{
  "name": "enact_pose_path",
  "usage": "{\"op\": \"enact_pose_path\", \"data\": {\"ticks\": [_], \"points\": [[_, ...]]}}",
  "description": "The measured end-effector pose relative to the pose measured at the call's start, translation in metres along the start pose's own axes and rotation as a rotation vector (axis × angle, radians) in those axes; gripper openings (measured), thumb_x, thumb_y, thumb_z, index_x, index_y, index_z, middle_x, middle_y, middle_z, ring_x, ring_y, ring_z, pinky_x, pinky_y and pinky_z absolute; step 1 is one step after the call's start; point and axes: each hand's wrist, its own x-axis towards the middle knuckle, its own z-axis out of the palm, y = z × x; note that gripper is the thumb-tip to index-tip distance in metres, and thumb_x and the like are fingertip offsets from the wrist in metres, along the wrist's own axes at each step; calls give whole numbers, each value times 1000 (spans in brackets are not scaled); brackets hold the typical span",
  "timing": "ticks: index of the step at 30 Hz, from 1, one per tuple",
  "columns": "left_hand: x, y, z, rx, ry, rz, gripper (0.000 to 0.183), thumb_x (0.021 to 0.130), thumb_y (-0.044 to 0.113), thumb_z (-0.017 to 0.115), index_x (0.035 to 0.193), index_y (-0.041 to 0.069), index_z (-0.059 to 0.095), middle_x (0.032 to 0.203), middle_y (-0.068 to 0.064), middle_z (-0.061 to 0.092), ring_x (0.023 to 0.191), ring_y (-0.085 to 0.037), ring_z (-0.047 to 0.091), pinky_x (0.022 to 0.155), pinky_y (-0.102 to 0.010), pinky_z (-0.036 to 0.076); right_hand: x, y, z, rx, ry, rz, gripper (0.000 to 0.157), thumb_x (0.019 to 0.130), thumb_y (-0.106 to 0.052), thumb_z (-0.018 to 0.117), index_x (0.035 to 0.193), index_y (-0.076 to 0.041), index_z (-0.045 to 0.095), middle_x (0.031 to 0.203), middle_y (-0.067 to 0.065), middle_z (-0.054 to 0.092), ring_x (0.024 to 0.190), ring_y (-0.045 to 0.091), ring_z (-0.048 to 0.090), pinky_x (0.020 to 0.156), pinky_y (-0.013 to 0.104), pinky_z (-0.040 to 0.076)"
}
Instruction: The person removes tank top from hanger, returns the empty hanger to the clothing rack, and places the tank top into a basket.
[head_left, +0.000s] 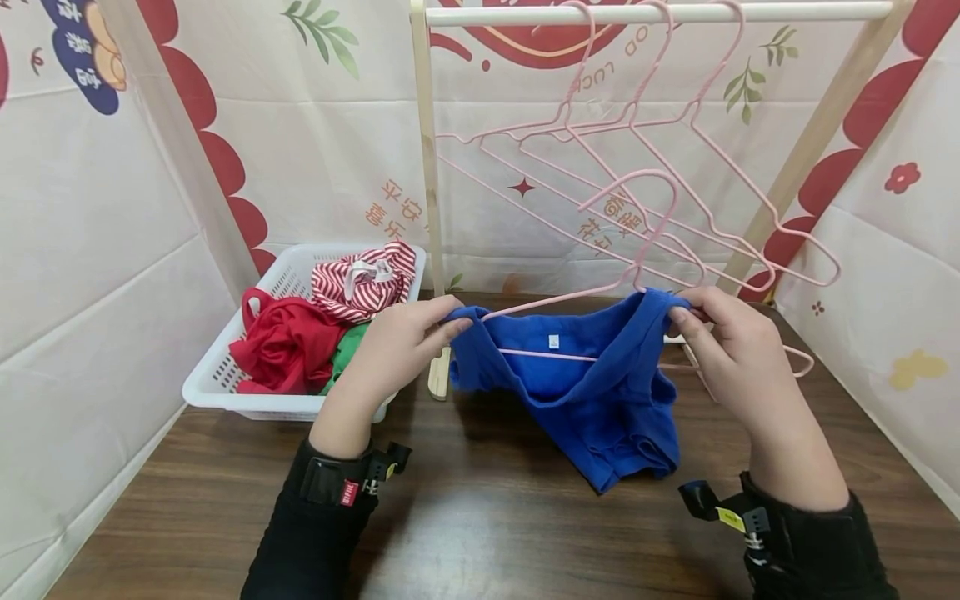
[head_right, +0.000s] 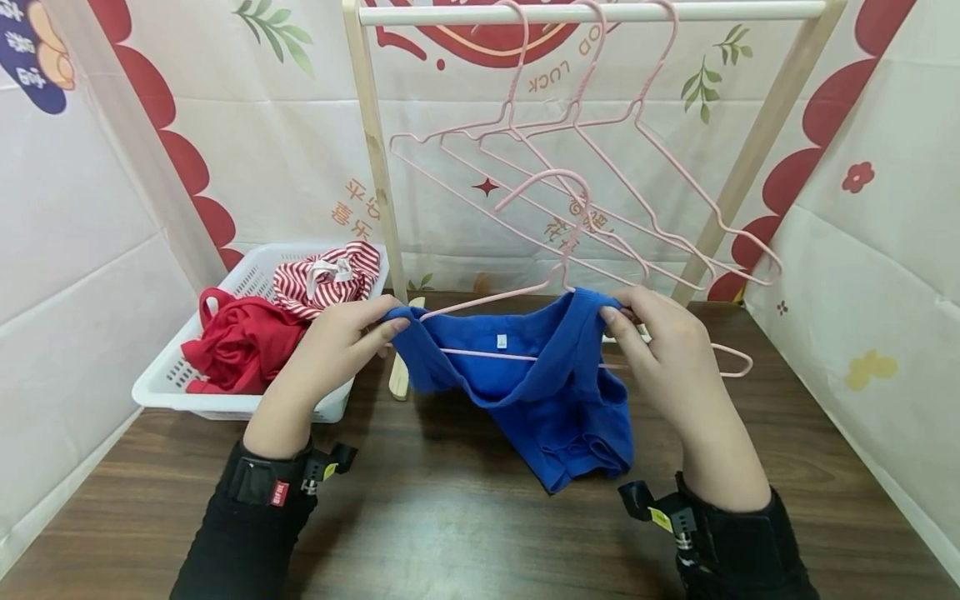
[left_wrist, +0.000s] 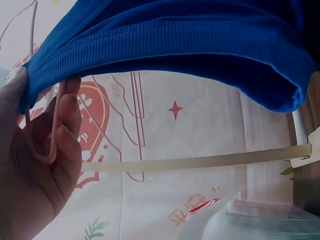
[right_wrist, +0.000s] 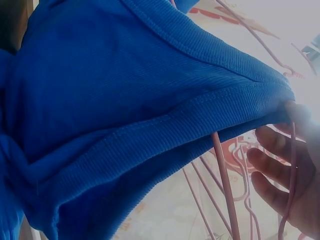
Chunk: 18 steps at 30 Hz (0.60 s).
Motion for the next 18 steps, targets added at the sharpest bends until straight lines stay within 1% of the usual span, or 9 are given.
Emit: {"op": "enact_pose_path", "data": {"ticks": [3, 6, 9, 11, 13, 15, 18], "points": [[-1, -3, -3, 28, 18, -31, 17, 100, 31, 56, 89, 17, 58, 63, 7, 50, 61, -10, 52, 56, -30, 39, 0, 1, 0, 9, 16, 1, 8, 97, -4, 57, 98, 1, 63, 80, 5, 60, 68, 2, 42, 62, 21, 32], [-2, -6, -5, 25, 38, -62, 22, 100, 31, 55, 84, 16, 55, 61, 3, 41, 61, -14, 46, 56, -32, 36, -1, 2, -1, 21, 27, 4, 9, 97, -4, 57, 98, 2, 63, 80, 6, 61, 72, -2, 44, 65, 20, 33], [-3, -8, -5, -63, 53, -102, 21, 100, 31, 54, 85, 16, 56, 63, 2, 45, 62, -14, 47, 56, -32, 38, -1, 3, -1, 41, 34, 22, 9, 97, -2, 57, 99, 3, 64, 80, 5, 62, 77, -7, 48, 69, 15, 36], [-3, -9, -6, -126, 65, -124, 21, 101, 30, 54, 87, 15, 59, 64, 1, 51, 62, -14, 50, 57, -33, 40, -1, 3, -2, 52, 42, 33, 9, 97, -1, 57, 99, 4, 64, 81, 0, 62, 79, -9, 50, 72, 12, 37], [-4, -10, -6, -185, 79, -145, 21, 101, 30, 54, 93, 12, 63, 67, -2, 57, 63, -15, 54, 58, -34, 42, 0, 4, -4, 74, 50, 40, 10, 97, 0, 56, 99, 5, 64, 82, -5, 61, 80, -9, 52, 74, 10, 38], [-5, -11, -7, -224, 91, -171, 23, 101, 29, 53, 99, 10, 65, 70, -4, 62, 63, -15, 58, 60, -35, 44, -1, 4, -5, 94, 57, 43, 11, 97, 0, 55, 100, 6, 64, 83, -10, 60, 79, -7, 52, 74, 9, 38], [-5, -12, -9, -284, 114, -212, 25, 102, 28, 53, 104, 7, 65, 74, -7, 65, 63, -16, 61, 62, -36, 46, -1, 5, -5, 112, 67, 37, 12, 96, 1, 56, 102, 6, 64, 84, -9, 60, 78, -5, 53, 74, 9, 39]]}}
